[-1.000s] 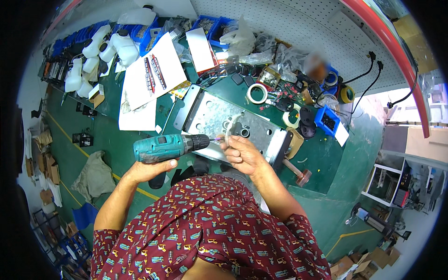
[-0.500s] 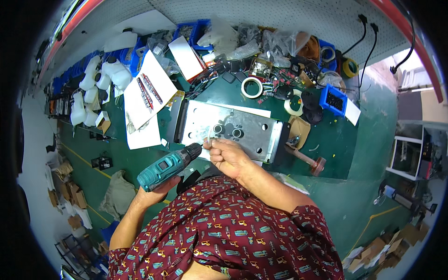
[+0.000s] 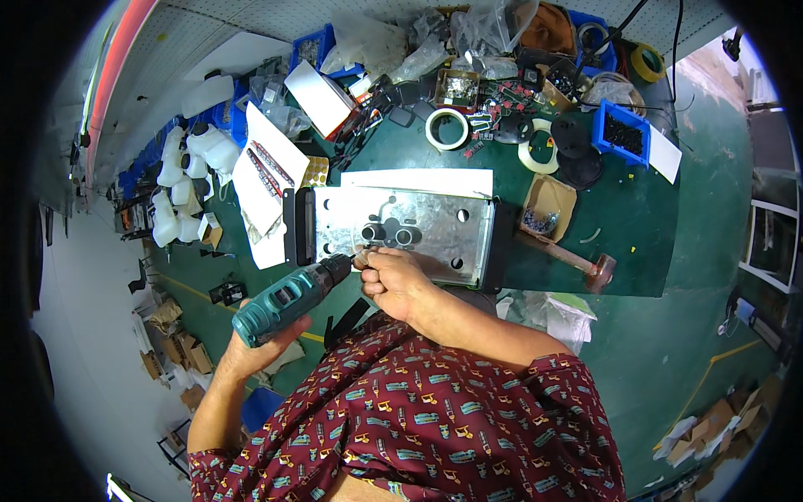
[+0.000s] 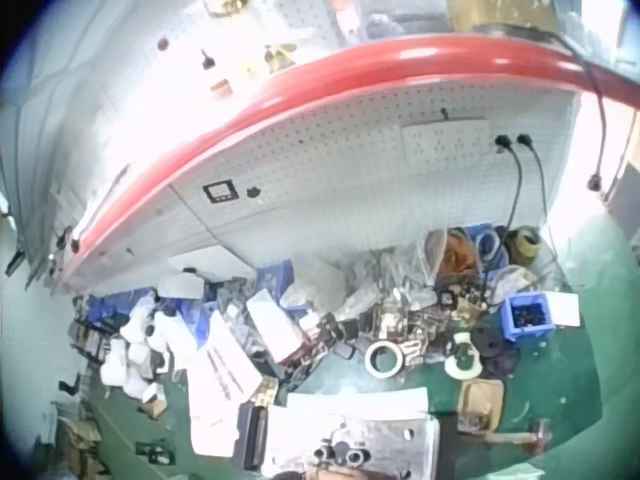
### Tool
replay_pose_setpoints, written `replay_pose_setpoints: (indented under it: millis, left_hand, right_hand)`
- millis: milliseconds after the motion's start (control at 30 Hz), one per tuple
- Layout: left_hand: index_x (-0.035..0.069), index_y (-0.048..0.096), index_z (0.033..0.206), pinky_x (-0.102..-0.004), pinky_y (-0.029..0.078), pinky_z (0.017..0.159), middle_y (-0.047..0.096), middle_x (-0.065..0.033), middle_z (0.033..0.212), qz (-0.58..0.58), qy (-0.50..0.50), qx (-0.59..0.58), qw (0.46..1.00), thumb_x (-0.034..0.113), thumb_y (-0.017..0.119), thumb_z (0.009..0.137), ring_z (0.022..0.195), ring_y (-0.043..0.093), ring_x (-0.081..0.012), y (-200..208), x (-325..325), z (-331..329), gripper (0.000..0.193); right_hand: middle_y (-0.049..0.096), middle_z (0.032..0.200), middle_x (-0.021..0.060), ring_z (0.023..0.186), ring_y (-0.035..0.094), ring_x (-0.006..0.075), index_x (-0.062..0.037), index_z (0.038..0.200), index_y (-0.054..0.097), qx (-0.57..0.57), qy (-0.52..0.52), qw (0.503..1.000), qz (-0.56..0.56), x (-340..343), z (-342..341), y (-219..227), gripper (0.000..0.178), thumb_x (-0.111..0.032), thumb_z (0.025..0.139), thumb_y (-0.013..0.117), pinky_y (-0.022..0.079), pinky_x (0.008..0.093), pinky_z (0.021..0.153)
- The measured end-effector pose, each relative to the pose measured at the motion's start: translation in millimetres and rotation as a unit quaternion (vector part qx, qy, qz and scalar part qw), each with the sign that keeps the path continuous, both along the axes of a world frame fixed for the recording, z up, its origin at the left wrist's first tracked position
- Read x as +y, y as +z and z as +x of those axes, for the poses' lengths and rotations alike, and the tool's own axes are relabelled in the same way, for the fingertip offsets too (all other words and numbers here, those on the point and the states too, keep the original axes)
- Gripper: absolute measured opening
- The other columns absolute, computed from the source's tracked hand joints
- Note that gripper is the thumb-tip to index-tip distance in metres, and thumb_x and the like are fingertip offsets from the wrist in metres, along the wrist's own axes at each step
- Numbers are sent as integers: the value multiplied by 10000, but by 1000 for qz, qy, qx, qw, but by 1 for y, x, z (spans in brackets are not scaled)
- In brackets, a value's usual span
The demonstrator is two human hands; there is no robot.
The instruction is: The person assembles a green rectangular electronic device on a cluttered workbench. They unpack the device, use a cordless drill to fasten screws into a metal chassis, attach a black plastic component, and secure it with additional screws. The person handles screws, a drill, and the device throughout the process.
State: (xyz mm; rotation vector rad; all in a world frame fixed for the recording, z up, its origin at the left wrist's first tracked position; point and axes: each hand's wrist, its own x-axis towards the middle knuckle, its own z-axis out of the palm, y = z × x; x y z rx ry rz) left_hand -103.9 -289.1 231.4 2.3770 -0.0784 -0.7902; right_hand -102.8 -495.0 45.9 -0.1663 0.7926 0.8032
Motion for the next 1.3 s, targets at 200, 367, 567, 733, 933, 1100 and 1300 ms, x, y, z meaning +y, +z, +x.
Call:
replay_pose_setpoints:
  millis: [200, 367, 567, 733, 933, 1100, 1300]
  left_hand:
    - [48, 747, 1161, -373, 605, 754, 788, -137, 896, 107, -54, 46, 992, 201, 871, 859, 824, 784, -242, 22, -19, 30, 360]
    - [36, 743, 1167, -399, 612, 746, 782, -157, 890, 165, -107, 83, 977, 260, 875, 837, 820, 784, -317, 25, -22, 44, 420]
    - [25, 750, 1075, -383, 599, 710, 777, -127, 871, 180, -137, 65, 972, 219, 862, 860, 733, 748, -245, 30, -32, 51, 310]
    - [25, 754, 1101, -400, 615, 736, 785, -141, 898, 192, -151, 61, 968, 206, 854, 855, 776, 771, -265, 31, -38, 53, 321]
    - [17, 750, 1112, -410, 625, 753, 790, -155, 913, 218, -154, 69, 961, 201, 841, 858, 804, 785, -279, 31, -46, 53, 326]
    - [12, 730, 1118, -422, 624, 765, 778, -171, 868, 244, -154, 81, 954, 166, 842, 813, 799, 785, -318, 36, -58, 56, 359]
    - [19, 715, 1100, -439, 623, 778, 771, -188, 859, 271, -175, 79, 943, 123, 830, 763, 810, 780, -353, 40, -68, 61, 371]
  right_hand:
    - [605, 817, 10, 587, 426, 73, -81, 1006, 607, 29, 8, 1000, -10, -2, 2, 8, 89, -100, 1082, 564, 312, 227, 472]
    - [602, 818, 12, 585, 449, 87, -95, 973, 607, -2, 12, 1000, 15, -3, -2, 3, 111, -125, 1076, 578, 347, 249, 482]
    - [584, 819, 20, 614, 471, 107, -85, 937, 608, -7, 18, 1000, -8, -2, 0, 4, 143, -134, 1070, 590, 379, 276, 519]
    - [577, 835, 29, 642, 472, 114, -78, 948, 613, -9, 12, 1000, -4, -4, 2, 5, 130, -126, 1067, 588, 384, 285, 544]
    - [571, 854, 27, 664, 478, 112, -73, 977, 621, -27, 17, 999, -3, -7, 3, 5, 106, -116, 1066, 583, 392, 286, 568]
    - [570, 856, 25, 669, 490, 117, -73, 985, 623, -47, 29, 998, 2, -4, 1, -2, 94, -100, 1061, 574, 400, 284, 576]
    - [610, 887, 46, 724, 547, 139, -56, 1031, 632, -71, 35, 997, 9, -11, 4, -1, 133, -56, 1054, 500, 433, 296, 590]
